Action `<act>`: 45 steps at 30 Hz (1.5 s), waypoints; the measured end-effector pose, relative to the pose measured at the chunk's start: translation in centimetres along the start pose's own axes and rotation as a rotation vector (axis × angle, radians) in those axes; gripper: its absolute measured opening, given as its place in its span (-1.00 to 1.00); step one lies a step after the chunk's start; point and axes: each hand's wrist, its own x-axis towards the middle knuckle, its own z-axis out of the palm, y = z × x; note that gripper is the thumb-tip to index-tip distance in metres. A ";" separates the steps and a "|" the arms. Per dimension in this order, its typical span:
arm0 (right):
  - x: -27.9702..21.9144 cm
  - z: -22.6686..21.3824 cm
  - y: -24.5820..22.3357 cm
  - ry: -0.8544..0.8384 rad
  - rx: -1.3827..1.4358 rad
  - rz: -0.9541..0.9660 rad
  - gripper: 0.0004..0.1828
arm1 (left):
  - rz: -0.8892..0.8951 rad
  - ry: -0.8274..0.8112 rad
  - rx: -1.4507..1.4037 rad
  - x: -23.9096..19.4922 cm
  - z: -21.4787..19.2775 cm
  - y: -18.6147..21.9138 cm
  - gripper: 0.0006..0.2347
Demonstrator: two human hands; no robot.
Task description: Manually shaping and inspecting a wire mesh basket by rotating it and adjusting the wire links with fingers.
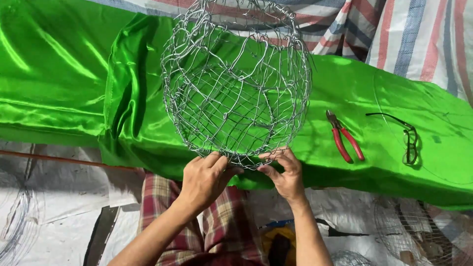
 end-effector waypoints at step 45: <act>2.2 -3.7 -1.0 0.234 -0.370 -0.213 -0.44 | -0.155 0.386 -0.308 -0.2 -3.9 -5.5 -0.80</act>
